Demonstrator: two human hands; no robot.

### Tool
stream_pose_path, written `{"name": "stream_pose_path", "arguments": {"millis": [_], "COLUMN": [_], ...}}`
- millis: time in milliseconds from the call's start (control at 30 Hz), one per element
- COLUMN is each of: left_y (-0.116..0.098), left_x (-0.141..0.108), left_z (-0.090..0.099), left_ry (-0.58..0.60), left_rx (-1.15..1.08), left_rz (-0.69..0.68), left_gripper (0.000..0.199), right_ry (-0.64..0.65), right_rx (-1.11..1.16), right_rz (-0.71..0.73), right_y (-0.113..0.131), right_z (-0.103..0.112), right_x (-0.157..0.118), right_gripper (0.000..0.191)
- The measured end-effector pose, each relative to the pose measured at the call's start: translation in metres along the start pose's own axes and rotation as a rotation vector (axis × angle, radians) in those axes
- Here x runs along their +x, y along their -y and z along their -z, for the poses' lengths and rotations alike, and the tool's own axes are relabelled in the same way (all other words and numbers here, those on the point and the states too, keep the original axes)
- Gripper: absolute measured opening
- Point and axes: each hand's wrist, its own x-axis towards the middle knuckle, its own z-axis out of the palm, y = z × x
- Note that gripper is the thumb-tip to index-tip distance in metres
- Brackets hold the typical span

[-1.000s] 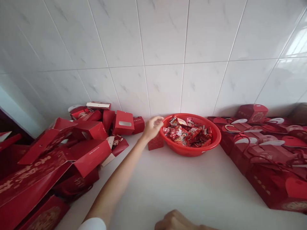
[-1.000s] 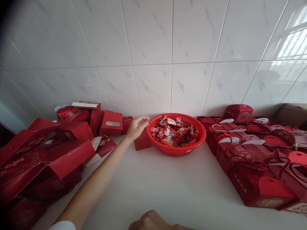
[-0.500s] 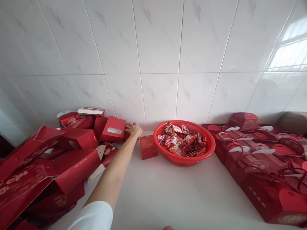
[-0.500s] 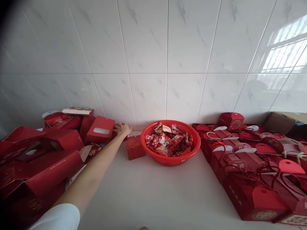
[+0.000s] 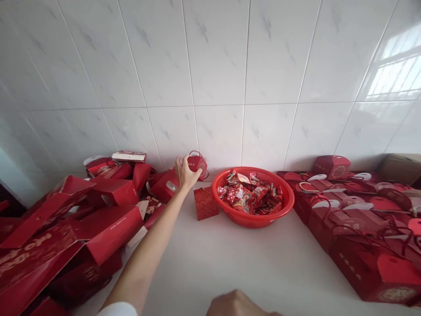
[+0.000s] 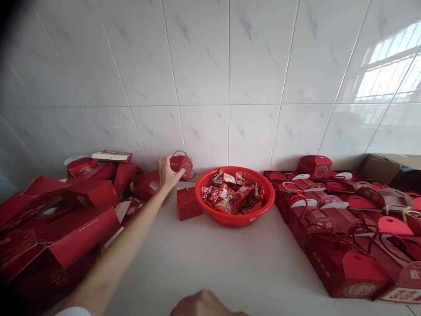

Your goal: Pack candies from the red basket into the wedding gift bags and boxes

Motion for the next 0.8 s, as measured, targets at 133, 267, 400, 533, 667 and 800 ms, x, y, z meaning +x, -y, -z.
{"name": "stream_pose_path", "arguments": {"millis": [133,267,400,533,667,800], "left_y": [-0.011,-0.026,-0.039,-0.04,-0.037,-0.036], "left_x": [-0.027,-0.069,-0.109,-0.132,-0.135,-0.13], "left_z": [0.025,0.042,0.039,0.029,0.025,0.028], "left_ry": [-0.141,-0.102,-0.045,0.032,0.141,0.36], "left_rx": [-0.397,-0.696,-0.777,-0.79,-0.812,-0.938], "left_rz": [-0.353,-0.571,-0.673,-0.781,-0.842,-0.733], "left_gripper": [0.071,0.074,0.07,0.069,0.074,0.065], "right_ry": [-0.515,-0.997,-0.99,-0.959,-0.939,-0.981], "right_rx": [0.06,0.198,0.252,0.169,0.07,-0.107], "right_rz": [0.015,-0.049,-0.231,-0.25,-0.223,-0.205], "right_y": [0.036,0.071,0.086,0.081,0.074,0.082], "right_z": [0.073,0.153,0.188,0.192,0.196,0.195], "right_x": [-0.013,-0.02,-0.025,-0.03,-0.038,-0.047], "right_gripper": [0.018,0.032,0.05,0.044,0.045,0.036]}}
